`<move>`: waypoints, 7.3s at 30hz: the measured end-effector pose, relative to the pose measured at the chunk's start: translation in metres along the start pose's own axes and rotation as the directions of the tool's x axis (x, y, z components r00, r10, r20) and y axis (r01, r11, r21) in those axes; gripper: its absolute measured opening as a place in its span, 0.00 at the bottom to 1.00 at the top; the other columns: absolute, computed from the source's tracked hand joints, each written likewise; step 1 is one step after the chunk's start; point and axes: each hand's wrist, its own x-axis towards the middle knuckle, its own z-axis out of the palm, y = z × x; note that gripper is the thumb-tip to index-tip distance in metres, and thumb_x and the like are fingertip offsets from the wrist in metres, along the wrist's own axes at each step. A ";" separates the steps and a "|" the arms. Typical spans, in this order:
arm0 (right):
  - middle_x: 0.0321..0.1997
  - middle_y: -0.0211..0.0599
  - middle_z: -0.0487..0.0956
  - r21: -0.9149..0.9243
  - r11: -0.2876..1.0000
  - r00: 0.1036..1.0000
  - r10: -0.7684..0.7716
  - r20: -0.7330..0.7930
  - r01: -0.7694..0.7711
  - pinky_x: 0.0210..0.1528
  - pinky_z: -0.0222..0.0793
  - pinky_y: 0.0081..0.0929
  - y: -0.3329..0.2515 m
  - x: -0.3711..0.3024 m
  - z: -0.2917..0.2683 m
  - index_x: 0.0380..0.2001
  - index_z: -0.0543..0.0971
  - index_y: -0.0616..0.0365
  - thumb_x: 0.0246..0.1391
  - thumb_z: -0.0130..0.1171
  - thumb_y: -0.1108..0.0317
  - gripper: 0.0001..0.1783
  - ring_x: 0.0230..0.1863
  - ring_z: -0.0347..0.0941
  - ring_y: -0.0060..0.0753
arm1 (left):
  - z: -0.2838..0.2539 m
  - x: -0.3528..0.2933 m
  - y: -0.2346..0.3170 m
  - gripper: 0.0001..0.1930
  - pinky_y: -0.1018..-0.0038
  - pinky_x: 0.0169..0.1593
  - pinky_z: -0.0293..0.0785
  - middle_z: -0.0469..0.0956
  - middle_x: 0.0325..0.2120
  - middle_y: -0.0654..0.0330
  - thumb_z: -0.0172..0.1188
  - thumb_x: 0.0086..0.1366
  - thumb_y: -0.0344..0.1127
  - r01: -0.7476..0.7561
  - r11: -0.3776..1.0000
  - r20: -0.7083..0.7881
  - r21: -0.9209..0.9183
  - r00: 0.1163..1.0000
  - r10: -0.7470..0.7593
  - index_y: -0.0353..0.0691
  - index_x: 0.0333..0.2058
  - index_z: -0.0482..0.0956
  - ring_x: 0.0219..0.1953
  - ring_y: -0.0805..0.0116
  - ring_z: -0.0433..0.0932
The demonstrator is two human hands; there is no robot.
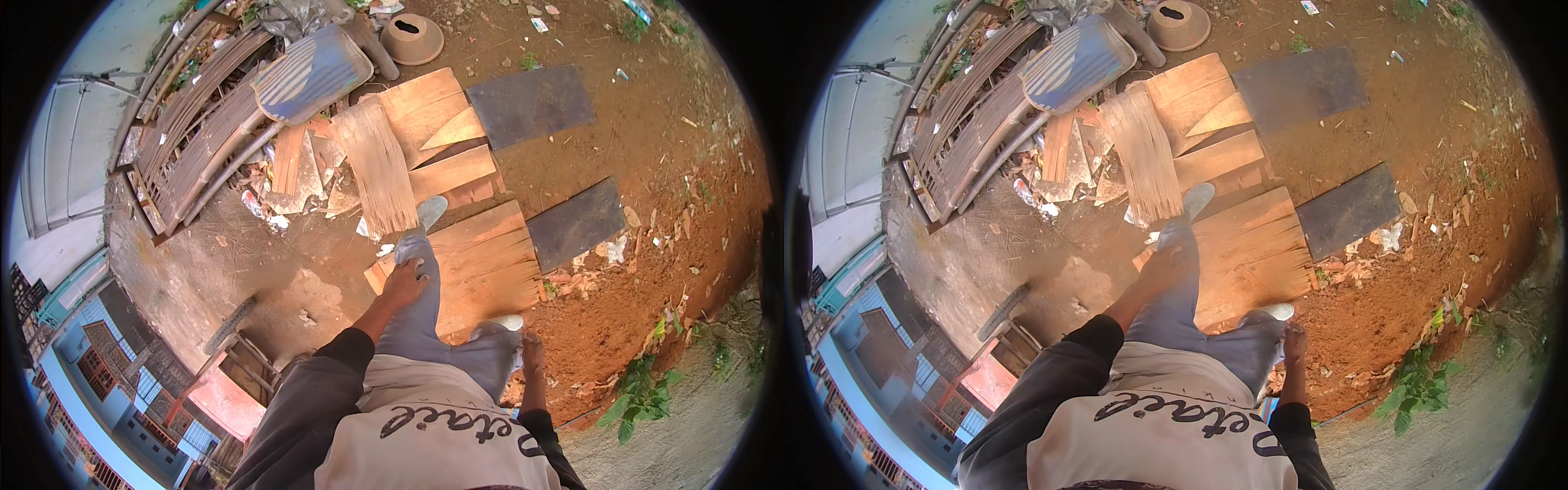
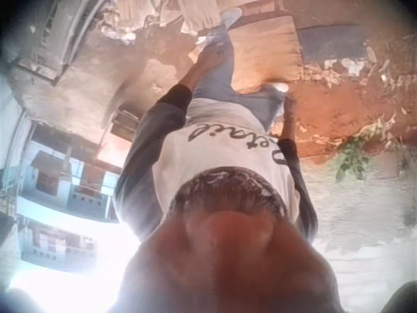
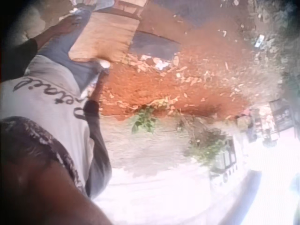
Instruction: The person pushes a wheelbarrow through a cluttered yard, picks up several flat wooden boards from the ground, and places them into the wheelbarrow. They then push the wheelbarrow along a narrow alleyway to a construction site and dump the boards onto a pile of gravel.
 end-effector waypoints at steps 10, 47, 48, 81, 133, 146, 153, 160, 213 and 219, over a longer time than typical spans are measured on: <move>0.42 0.37 0.81 -0.098 0.949 0.907 -0.251 0.338 0.299 0.45 0.72 0.28 -0.183 -0.043 0.105 0.59 0.73 0.60 0.62 0.58 0.57 0.26 0.41 0.75 0.27 | -0.083 -0.123 -0.043 0.31 0.57 0.58 0.73 0.79 0.51 0.43 0.63 0.61 0.52 0.431 0.889 -0.104 -0.152 0.888 -0.448 0.37 0.57 0.75 0.55 0.44 0.77; 0.33 0.29 0.79 -0.601 0.719 0.912 -0.113 0.394 0.349 0.33 0.71 0.30 -0.276 0.000 0.109 0.51 0.78 0.55 0.59 0.57 0.61 0.18 0.33 0.76 0.27 | 0.040 -0.204 -0.142 0.17 0.70 0.44 0.77 0.83 0.33 0.53 0.62 0.67 0.40 -0.006 0.731 -0.516 -0.683 0.712 -0.476 0.31 0.45 0.81 0.37 0.65 0.81; 0.31 0.28 0.79 -0.620 0.692 0.903 -0.113 0.414 0.370 0.31 0.70 0.28 -0.288 0.005 0.132 0.50 0.79 0.57 0.60 0.56 0.63 0.17 0.32 0.76 0.26 | 0.014 -0.207 -0.133 0.17 0.71 0.42 0.76 0.82 0.31 0.56 0.62 0.67 0.39 -0.047 0.626 -0.485 -0.778 0.678 -0.552 0.30 0.45 0.80 0.35 0.67 0.80; 0.34 0.30 0.80 -0.577 -0.111 0.587 0.194 0.786 0.809 0.27 0.70 0.26 -0.531 -0.090 0.798 0.48 0.78 0.48 0.63 0.55 0.61 0.12 0.26 0.74 0.25 | -0.048 -0.184 -0.052 0.09 0.77 0.30 0.69 0.76 0.25 0.66 0.59 0.67 0.34 -0.641 -0.242 0.249 -0.728 0.081 -0.965 0.34 0.39 0.79 0.25 0.77 0.70; 0.25 0.46 0.77 0.558 -0.384 -0.096 0.756 0.647 0.736 0.29 0.76 0.37 0.230 -0.968 1.044 0.51 0.77 0.73 0.65 0.51 0.52 0.29 0.24 0.79 0.38 | -0.053 -1.028 -0.455 0.20 0.50 0.40 0.77 0.83 0.31 0.41 0.47 0.75 0.46 0.242 -0.423 0.018 -0.873 -0.852 -0.523 0.38 0.37 0.83 0.35 0.40 0.83; 0.66 0.65 0.69 0.501 -0.530 -0.054 0.648 0.759 0.684 0.69 0.61 0.46 0.137 -0.784 1.049 0.72 0.57 0.63 0.62 0.59 0.57 0.41 0.66 0.67 0.63 | -0.074 -0.811 -0.395 0.24 0.53 0.42 0.76 0.81 0.44 0.38 0.52 0.74 0.43 -0.003 -0.456 0.363 -0.890 -0.609 -0.705 0.29 0.58 0.72 0.41 0.40 0.82; 0.68 0.59 0.69 0.536 -0.474 -0.122 0.659 0.742 0.699 0.69 0.61 0.41 0.149 -0.740 1.133 0.71 0.61 0.60 0.62 0.60 0.59 0.39 0.68 0.67 0.58 | -0.080 -0.755 -0.443 0.31 0.57 0.53 0.72 0.78 0.46 0.35 0.54 0.73 0.39 -0.505 -0.318 0.519 -0.803 -0.328 -0.789 0.27 0.67 0.57 0.48 0.41 0.79; 0.65 0.61 0.71 0.504 -0.437 -0.075 0.696 0.714 0.745 0.68 0.62 0.41 0.202 -0.767 1.213 0.71 0.61 0.59 0.61 0.62 0.58 0.39 0.66 0.69 0.59 | -0.104 -0.747 -0.518 0.31 0.58 0.55 0.70 0.76 0.50 0.34 0.57 0.71 0.40 -0.547 -0.338 0.602 -0.766 -0.427 -0.675 0.27 0.66 0.60 0.51 0.41 0.77; 0.48 0.53 0.83 0.828 -0.470 -0.231 0.807 0.544 0.305 0.54 0.71 0.48 1.251 -1.392 1.596 0.59 0.75 0.56 0.58 0.60 0.49 0.31 0.51 0.79 0.55 | 0.052 -1.534 -1.259 0.31 0.76 0.22 0.71 0.77 0.36 0.55 0.63 0.68 0.44 -0.883 -0.075 0.812 -0.463 -0.389 -0.435 0.28 0.62 0.67 0.25 0.73 0.77; 0.46 0.53 0.83 0.848 -0.465 -0.190 0.836 0.515 0.253 0.51 0.72 0.48 1.377 -1.464 1.610 0.58 0.76 0.57 0.60 0.59 0.49 0.30 0.49 0.79 0.56 | 0.099 -1.628 -1.341 0.35 0.77 0.21 0.70 0.78 0.35 0.55 0.64 0.67 0.45 -0.891 -0.136 0.834 -0.434 -0.340 -0.434 0.25 0.63 0.65 0.23 0.72 0.77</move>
